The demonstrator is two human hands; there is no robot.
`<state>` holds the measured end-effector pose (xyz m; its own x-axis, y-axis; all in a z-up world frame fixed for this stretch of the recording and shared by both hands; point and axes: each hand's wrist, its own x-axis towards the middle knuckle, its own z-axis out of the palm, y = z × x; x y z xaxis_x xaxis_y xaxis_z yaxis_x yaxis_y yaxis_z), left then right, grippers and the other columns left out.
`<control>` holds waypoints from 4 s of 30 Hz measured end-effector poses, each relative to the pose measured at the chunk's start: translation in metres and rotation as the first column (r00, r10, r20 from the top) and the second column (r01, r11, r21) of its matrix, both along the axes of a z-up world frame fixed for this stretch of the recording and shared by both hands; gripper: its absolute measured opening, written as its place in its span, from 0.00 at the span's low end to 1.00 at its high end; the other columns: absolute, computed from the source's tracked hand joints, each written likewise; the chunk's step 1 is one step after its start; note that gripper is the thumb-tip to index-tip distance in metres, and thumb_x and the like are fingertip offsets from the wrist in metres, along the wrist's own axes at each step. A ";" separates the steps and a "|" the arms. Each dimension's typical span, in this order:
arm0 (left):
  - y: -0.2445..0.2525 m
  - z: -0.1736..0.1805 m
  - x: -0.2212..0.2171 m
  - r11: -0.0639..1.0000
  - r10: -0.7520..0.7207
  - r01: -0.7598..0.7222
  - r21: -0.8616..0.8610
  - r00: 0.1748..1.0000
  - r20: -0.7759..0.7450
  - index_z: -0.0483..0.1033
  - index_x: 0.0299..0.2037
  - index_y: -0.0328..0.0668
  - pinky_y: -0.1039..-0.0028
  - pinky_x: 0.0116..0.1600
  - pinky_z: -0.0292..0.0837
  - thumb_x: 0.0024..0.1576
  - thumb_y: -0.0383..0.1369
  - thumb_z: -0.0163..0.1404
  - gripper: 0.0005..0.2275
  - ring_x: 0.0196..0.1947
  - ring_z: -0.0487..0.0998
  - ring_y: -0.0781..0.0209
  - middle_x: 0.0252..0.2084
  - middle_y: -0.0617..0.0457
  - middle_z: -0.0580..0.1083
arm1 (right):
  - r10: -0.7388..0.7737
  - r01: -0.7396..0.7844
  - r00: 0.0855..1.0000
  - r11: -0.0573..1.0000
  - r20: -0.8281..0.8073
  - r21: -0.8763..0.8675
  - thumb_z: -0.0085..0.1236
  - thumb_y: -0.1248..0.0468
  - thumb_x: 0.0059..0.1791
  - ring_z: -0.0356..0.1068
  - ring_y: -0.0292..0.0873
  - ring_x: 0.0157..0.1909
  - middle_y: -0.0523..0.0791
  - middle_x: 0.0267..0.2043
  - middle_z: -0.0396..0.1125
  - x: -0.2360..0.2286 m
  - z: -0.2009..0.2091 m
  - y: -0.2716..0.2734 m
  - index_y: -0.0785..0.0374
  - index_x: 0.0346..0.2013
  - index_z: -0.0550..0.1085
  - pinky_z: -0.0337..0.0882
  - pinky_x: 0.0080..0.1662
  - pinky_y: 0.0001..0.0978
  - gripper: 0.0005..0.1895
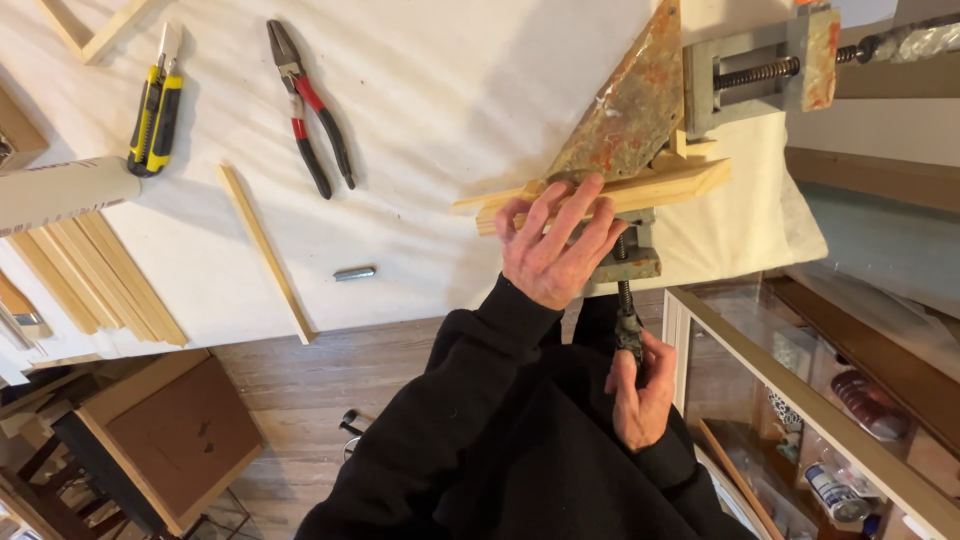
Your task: Assemble wooden frame components using glue, clamps, a hammer, and a utility knife.
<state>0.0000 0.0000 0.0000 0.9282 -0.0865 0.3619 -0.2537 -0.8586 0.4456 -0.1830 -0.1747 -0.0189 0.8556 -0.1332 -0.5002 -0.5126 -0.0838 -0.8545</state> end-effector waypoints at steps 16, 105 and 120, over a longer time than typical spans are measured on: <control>-0.001 -0.005 0.001 1.000 0.010 -0.010 0.006 1.000 0.013 0.80 0.47 0.50 0.60 0.60 0.60 0.56 0.36 0.68 0.13 0.57 0.74 0.59 0.63 0.60 0.72 | -0.005 0.511 0.823 0.446 -0.568 0.735 0.35 0.53 0.66 0.53 0.33 0.24 0.43 0.30 0.61 -0.002 -0.036 -0.037 0.71 0.55 0.67 0.59 0.26 0.24 0.22; -0.086 0.020 0.028 0.943 0.114 0.009 0.332 0.930 -0.350 0.68 0.68 0.49 0.51 0.71 0.51 0.57 0.28 0.52 0.26 0.69 0.61 0.54 0.66 0.61 0.71 | 0.796 -0.766 0.560 0.604 0.231 -0.223 0.60 0.71 0.52 0.80 0.44 0.38 0.53 0.35 0.76 0.460 -0.005 -0.020 0.67 0.43 0.64 0.79 0.40 0.33 0.12; -0.088 0.011 0.023 0.954 0.129 -0.033 0.299 0.943 -0.307 0.68 0.69 0.51 0.51 0.72 0.51 0.60 0.30 0.51 0.24 0.71 0.60 0.57 0.68 0.61 0.69 | 0.967 -0.469 0.131 0.255 0.219 -0.845 0.70 0.63 0.55 0.69 0.49 0.52 0.45 0.55 0.68 0.407 -0.028 -0.262 0.60 0.55 0.73 0.68 0.52 0.38 0.17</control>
<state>0.0231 -0.0882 0.0107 0.9980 -0.0609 0.0157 -0.0629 -0.9727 0.2236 0.2235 -0.4369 -0.0467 0.6117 0.7890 0.0563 0.7181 -0.5241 -0.4578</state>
